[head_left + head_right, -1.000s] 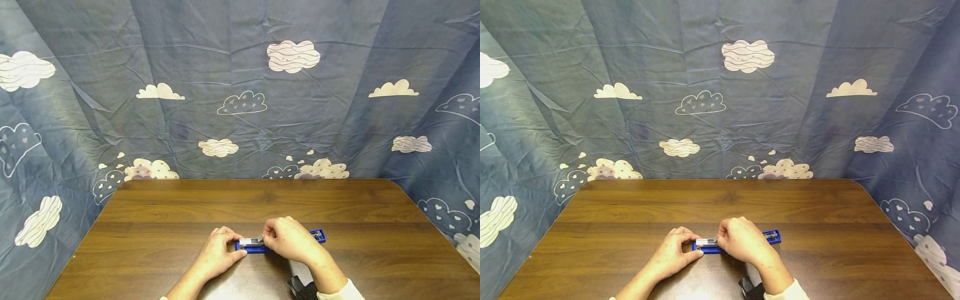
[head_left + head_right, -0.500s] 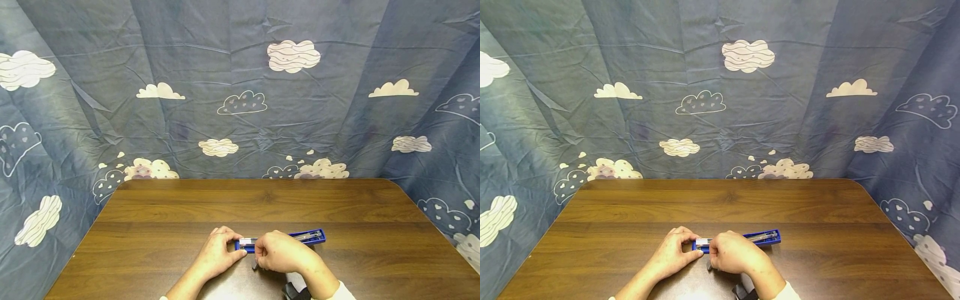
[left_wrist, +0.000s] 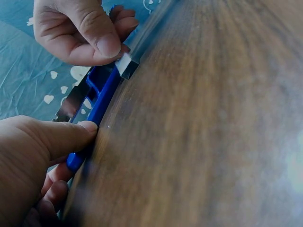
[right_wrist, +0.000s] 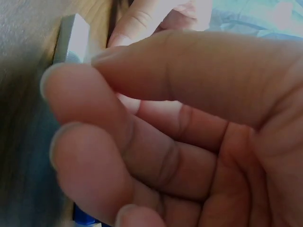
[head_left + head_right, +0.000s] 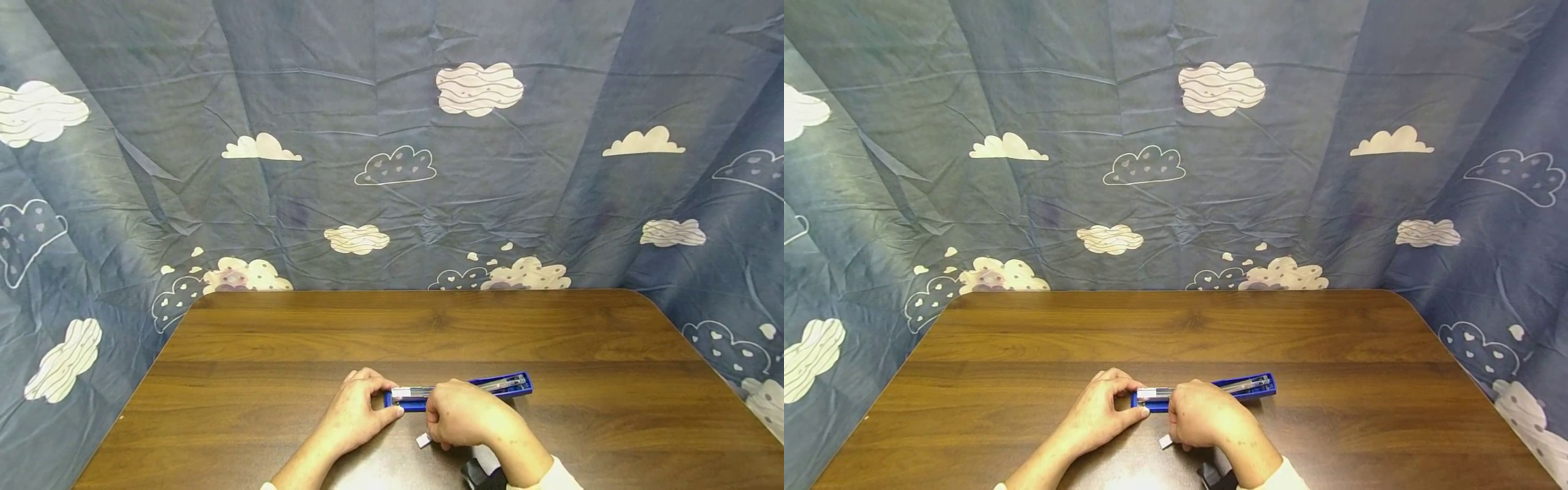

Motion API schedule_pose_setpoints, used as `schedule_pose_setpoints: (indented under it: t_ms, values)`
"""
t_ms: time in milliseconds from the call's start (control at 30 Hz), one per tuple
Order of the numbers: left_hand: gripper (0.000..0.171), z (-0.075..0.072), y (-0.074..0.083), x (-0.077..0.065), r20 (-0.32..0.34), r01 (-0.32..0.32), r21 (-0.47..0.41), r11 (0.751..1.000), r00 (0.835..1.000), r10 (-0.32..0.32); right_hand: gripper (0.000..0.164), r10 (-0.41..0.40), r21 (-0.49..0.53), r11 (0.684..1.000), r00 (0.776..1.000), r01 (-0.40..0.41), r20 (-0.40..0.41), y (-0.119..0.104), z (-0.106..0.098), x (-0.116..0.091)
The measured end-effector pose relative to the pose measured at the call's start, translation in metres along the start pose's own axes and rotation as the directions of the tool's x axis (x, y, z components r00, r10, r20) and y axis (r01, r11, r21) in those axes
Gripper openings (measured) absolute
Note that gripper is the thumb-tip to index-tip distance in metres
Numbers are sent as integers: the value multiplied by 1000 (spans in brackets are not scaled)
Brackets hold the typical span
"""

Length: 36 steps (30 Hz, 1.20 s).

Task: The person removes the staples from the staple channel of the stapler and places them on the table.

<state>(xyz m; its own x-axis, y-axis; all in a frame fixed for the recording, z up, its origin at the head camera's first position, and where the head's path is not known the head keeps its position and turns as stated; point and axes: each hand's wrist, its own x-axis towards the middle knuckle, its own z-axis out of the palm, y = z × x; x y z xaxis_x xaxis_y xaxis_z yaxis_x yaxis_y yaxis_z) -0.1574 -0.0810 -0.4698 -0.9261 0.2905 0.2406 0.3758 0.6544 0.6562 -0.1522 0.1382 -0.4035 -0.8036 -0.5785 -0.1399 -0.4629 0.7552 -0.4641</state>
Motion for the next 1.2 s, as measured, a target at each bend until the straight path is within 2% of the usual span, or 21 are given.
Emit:
schedule_pose_setpoints:
  t_ms: [333, 733, 1033, 1200]
  values:
    - [28, -1, 1, 1, -1, -1, -4, 1000, 1000, 1, 30, 48, 7, 999, 999, -48, -23, 2, -3, -1]
    - [29, 0, 0, 0, 10, 15, -14, 1000, 1000, -15, 28, 9, 9, 1000, 996, -8, -84, 3, -3, 2]
    - [28, 0, -2, 0, 12, 18, -17, 1000, 1000, -18, 28, 18, 27, 1000, 997, -16, -71, 2, -2, 2]
    - [27, 1, -2, 1, 6, 12, -12, 1000, 1000, -11, 27, 12, -5, 1000, 996, -13, -87, 1, -2, 3]
